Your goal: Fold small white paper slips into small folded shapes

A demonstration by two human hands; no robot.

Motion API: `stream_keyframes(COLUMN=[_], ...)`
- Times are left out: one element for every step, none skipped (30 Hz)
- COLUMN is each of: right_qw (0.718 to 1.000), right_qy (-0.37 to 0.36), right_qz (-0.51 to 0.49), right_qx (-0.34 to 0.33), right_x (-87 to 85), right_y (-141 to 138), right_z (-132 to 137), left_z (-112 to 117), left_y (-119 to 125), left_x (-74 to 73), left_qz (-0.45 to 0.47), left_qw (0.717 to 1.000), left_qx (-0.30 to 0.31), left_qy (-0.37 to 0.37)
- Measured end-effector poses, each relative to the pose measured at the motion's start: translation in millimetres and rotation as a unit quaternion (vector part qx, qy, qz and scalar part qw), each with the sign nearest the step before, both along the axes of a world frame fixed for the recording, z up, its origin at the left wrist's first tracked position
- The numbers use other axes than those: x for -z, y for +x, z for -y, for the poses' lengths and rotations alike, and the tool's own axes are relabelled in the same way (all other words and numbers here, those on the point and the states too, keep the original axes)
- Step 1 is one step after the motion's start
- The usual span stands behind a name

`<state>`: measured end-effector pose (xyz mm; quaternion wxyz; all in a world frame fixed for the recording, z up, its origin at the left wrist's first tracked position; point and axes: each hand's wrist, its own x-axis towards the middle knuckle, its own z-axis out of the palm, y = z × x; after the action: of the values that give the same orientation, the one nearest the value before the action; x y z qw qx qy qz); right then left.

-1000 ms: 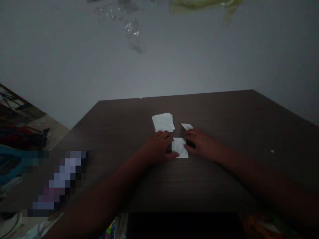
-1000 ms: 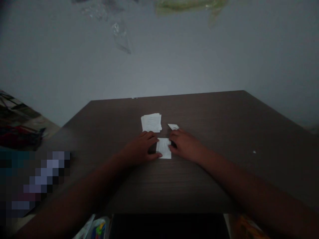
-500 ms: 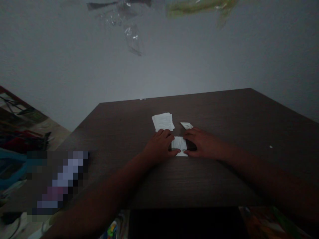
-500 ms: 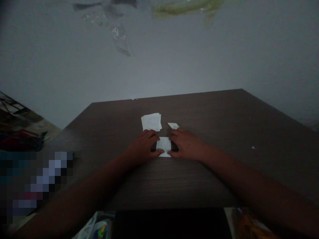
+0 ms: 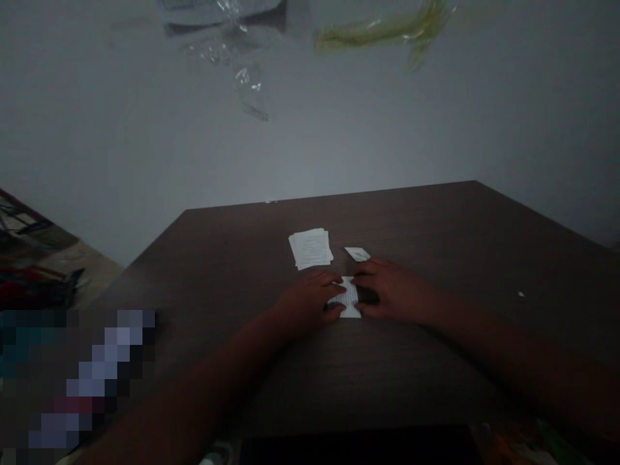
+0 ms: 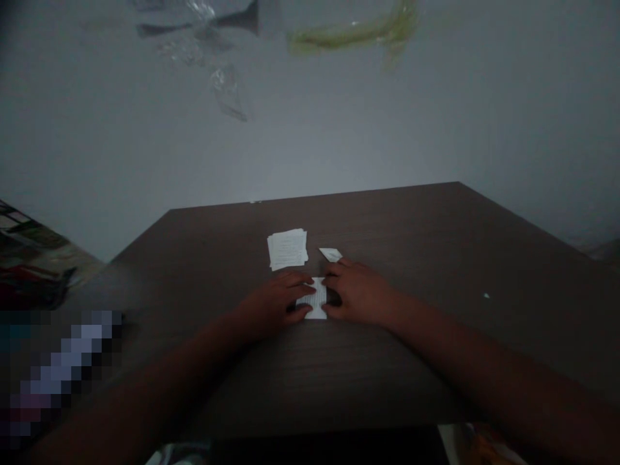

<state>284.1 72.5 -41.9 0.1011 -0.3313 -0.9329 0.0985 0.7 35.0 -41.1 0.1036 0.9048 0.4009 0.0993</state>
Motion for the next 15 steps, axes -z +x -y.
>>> stream_keyframes(right_qw=[1.000,1.000,1.000,0.999,0.999,0.999,0.999,0.999,0.999,0.999,0.999,0.999,0.999,0.998,0.998], right_qy=[0.001,0.000,-0.002,-0.005,-0.008,-0.013,-0.017,-0.021,-0.023,-0.024,-0.024,-0.021,-0.017,-0.013,-0.008], right_qz=[-0.002,-0.006,-0.012,-0.018,-0.023,-0.025,-0.024,-0.021,-0.018,-0.017,-0.021,-0.027,-0.035,-0.043,-0.049], right_qx=[0.007,0.014,0.022,0.029,0.035,0.038,0.040,0.042,0.042,0.041,0.040,0.038,0.038,0.039,0.042], right_x=[0.8,1.5,2.2,2.7,3.1,3.5,3.7,4.0,4.5,5.1,6.1,7.3,8.7,10.4,12.1], right_y=[0.1,-0.2,-0.7,-1.5,-2.5,-3.7,-4.8,-5.9,-6.8,-7.5,-7.9,-8.1,-8.1,-8.1,-8.2], right_z=[-1.3,-2.7,-4.0,-5.5,-7.0,-8.7,-10.4,-12.2,-14.1,-15.9,-17.7,-19.3,-20.9,-22.3,-23.5], left_z=[0.6,0.9,1.1,1.1,1.0,0.9,0.9,0.9,1.1,1.3,1.5,1.5,1.3,0.7,-0.1], left_y=[0.2,0.4,0.4,0.4,0.4,0.3,0.2,0.1,0.0,-0.1,-0.3,-0.5,-0.8,-1.1,-1.5], left_x=[-1.0,-1.7,-2.2,-2.6,-2.9,-3.2,-3.5,-3.8,-4.0,-4.1,-3.9,-3.2,-2.2,-0.8,0.9], left_qz=[0.001,0.001,0.002,0.003,0.005,0.007,0.008,0.011,0.012,0.013,0.014,0.014,0.015,0.015,0.016], left_qw=[1.000,1.000,1.000,1.000,1.000,1.000,1.000,1.000,1.000,1.000,1.000,1.000,1.000,1.000,1.000], left_qx=[-0.003,-0.003,-0.003,-0.002,-0.002,-0.002,-0.001,-0.001,-0.001,0.000,-0.001,-0.002,-0.003,-0.002,0.001], left_qy=[-0.004,-0.007,-0.009,-0.012,-0.014,-0.016,-0.017,-0.017,-0.016,-0.016,-0.014,-0.013,-0.011,-0.009,-0.006])
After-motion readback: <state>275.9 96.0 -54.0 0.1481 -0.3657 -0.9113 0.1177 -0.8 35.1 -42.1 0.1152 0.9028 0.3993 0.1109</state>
